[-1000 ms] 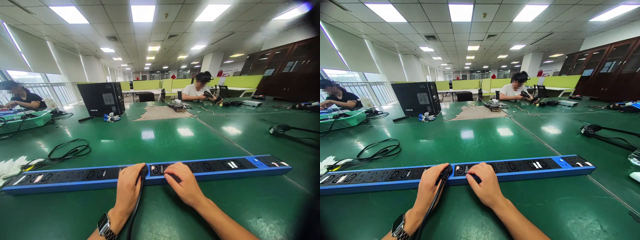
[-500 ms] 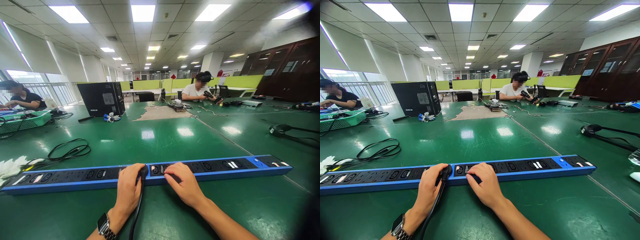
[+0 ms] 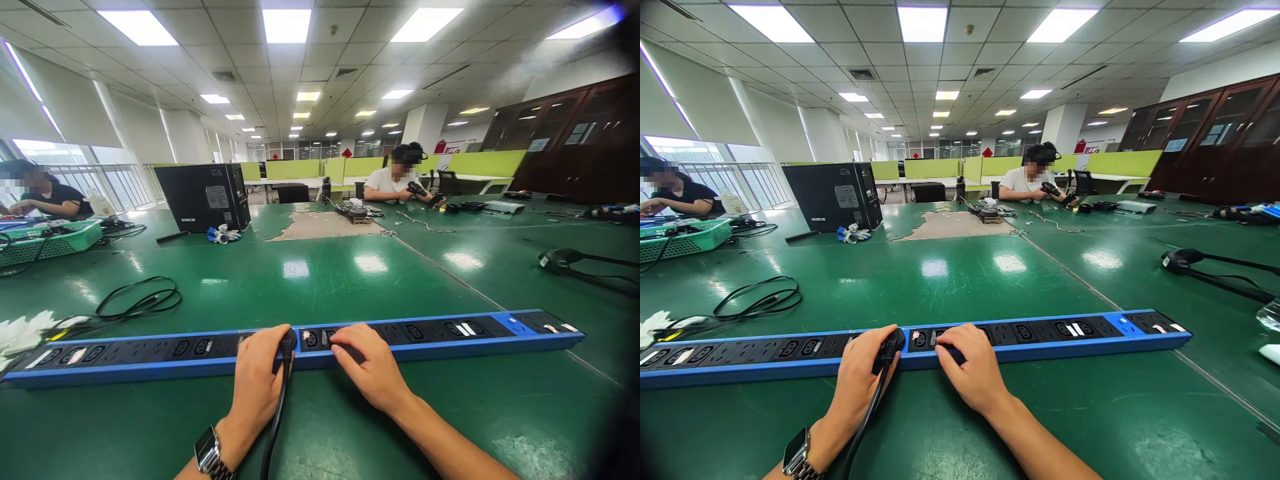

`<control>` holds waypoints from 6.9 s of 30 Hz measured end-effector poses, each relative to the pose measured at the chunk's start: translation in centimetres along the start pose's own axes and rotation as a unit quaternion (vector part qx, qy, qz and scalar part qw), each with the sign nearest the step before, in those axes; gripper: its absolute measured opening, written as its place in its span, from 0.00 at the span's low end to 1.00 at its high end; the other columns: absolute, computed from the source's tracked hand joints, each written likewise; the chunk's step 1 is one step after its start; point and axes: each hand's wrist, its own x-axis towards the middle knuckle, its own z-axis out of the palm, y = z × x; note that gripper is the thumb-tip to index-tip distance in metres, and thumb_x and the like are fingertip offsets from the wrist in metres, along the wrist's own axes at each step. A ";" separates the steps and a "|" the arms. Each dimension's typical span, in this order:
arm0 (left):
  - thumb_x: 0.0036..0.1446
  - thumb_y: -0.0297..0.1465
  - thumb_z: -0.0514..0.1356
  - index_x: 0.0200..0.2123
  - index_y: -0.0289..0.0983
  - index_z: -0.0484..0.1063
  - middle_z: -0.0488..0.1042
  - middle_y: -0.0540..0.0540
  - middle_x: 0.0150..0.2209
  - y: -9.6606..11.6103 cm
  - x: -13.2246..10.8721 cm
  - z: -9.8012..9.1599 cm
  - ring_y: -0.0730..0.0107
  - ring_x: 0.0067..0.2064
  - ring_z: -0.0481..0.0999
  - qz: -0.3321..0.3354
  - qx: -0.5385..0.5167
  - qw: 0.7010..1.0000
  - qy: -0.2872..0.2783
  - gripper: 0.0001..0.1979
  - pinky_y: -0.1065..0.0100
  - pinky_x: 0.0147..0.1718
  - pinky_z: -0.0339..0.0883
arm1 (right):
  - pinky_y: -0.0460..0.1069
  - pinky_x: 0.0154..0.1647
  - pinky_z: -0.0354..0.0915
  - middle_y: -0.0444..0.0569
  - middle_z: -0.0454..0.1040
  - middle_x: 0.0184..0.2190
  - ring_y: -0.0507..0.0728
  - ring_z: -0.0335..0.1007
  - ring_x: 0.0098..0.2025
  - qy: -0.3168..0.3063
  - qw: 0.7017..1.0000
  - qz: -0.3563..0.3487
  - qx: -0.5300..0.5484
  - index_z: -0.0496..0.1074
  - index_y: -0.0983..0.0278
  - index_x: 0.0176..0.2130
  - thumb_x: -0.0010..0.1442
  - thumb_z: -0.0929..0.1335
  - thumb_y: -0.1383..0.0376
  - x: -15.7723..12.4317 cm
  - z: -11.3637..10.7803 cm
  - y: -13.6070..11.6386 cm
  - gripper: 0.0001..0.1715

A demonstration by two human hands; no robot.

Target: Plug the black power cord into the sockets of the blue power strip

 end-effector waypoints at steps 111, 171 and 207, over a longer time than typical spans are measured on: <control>0.58 0.24 0.56 0.51 0.43 0.70 0.79 0.47 0.44 -0.1 0.6 -0.8 0.59 0.48 0.73 0.017 0.035 0.999 0.014 0.18 0.54 0.49 0.59 | 0.52 0.39 0.62 0.46 0.77 0.30 0.55 0.69 0.34 0.010 0.999 -0.037 0.002 0.73 0.62 0.32 0.62 0.65 0.67 0.1 -0.2 -0.5 0.08; 0.57 0.40 0.60 0.36 0.37 0.77 0.81 0.43 0.32 -5.8 0.9 -6.8 0.58 0.34 0.79 -0.081 0.166 0.960 0.212 0.13 0.55 0.45 0.64 | 0.46 0.27 0.60 0.44 0.76 0.22 0.52 0.70 0.24 -0.224 0.967 -0.090 0.075 0.75 0.61 0.29 0.59 0.63 0.63 -2.7 1.8 -3.0 0.12; 0.51 0.44 0.60 0.40 0.42 0.78 0.80 0.46 0.38 -7.3 1.3 -8.8 0.58 0.39 0.78 -0.134 0.083 0.985 -0.074 0.17 0.61 0.40 0.71 | 0.46 0.27 0.56 0.44 0.76 0.23 0.51 0.68 0.25 -0.243 0.964 -0.063 0.086 0.76 0.62 0.28 0.58 0.65 0.64 -2.6 2.2 -2.7 0.11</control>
